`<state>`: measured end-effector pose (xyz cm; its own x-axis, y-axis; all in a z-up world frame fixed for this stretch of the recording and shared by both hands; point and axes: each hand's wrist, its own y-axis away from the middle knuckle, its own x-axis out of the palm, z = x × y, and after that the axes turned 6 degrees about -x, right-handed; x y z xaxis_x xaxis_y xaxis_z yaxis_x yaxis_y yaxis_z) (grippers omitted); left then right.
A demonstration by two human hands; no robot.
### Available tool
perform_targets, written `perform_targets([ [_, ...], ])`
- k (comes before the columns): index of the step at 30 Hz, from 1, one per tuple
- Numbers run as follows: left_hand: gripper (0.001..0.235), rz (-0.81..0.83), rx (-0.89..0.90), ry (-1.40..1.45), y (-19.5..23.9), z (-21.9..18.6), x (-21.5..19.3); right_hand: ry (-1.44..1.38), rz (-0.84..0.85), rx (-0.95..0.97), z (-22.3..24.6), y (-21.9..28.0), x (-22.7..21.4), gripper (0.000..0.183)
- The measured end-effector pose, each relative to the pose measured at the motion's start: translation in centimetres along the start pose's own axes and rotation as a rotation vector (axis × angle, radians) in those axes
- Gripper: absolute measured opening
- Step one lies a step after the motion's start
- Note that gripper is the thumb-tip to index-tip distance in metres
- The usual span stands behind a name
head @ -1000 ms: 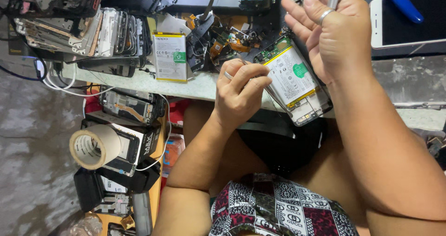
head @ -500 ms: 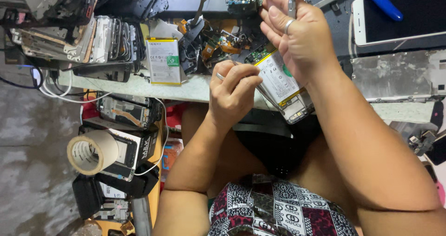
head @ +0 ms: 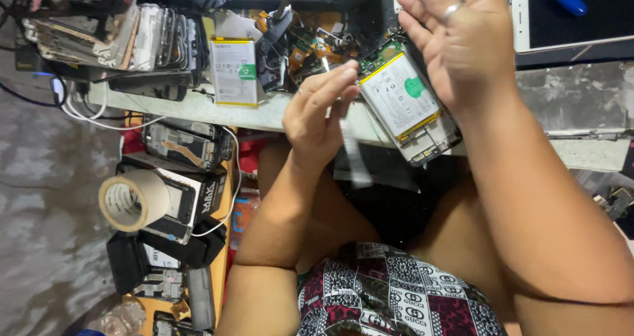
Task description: The person uses a screwdriver to pry and remove the battery from a disassembled smartphone. They then lift the battery out of the device and place it on the workbench.
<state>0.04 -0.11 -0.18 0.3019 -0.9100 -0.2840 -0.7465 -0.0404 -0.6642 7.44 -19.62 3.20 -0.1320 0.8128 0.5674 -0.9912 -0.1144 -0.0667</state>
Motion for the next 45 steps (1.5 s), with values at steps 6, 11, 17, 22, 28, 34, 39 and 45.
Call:
perform_targets([
  [6,0.024,-0.045,-0.112,0.130,-0.1,-0.5,-0.5,0.016,-0.159,0.080,4.1,3.0,-0.5,0.018],
  [11,0.032,-0.138,-0.060,-0.026,0.3,-0.8,-1.1,-0.048,-0.142,0.025,4.4,3.4,-4.4,0.030],
  [17,0.022,-0.019,-0.248,0.136,0.3,0.1,-1.3,-0.016,-0.134,-0.016,3.0,3.2,-9.2,0.029],
  [22,0.022,-0.005,-0.166,0.118,0.1,0.2,-1.0,0.088,-0.047,-0.048,3.1,4.4,-9.0,0.030],
  [28,0.032,-0.027,-0.181,0.084,-0.1,0.3,-0.7,0.473,0.036,-0.093,5.0,5.6,-3.7,0.020],
  [34,0.033,-0.096,-0.168,0.004,-0.1,0.2,-1.0,1.289,0.289,-0.291,7.0,5.2,1.1,0.018],
  [39,0.032,-0.074,-0.172,0.015,-0.4,0.2,-1.1,1.475,0.489,-0.251,6.0,5.4,1.9,0.020],
  [45,0.027,0.020,-0.134,0.009,-0.9,0.3,-1.0,1.533,0.578,-0.283,5.2,5.7,1.7,0.033],
])
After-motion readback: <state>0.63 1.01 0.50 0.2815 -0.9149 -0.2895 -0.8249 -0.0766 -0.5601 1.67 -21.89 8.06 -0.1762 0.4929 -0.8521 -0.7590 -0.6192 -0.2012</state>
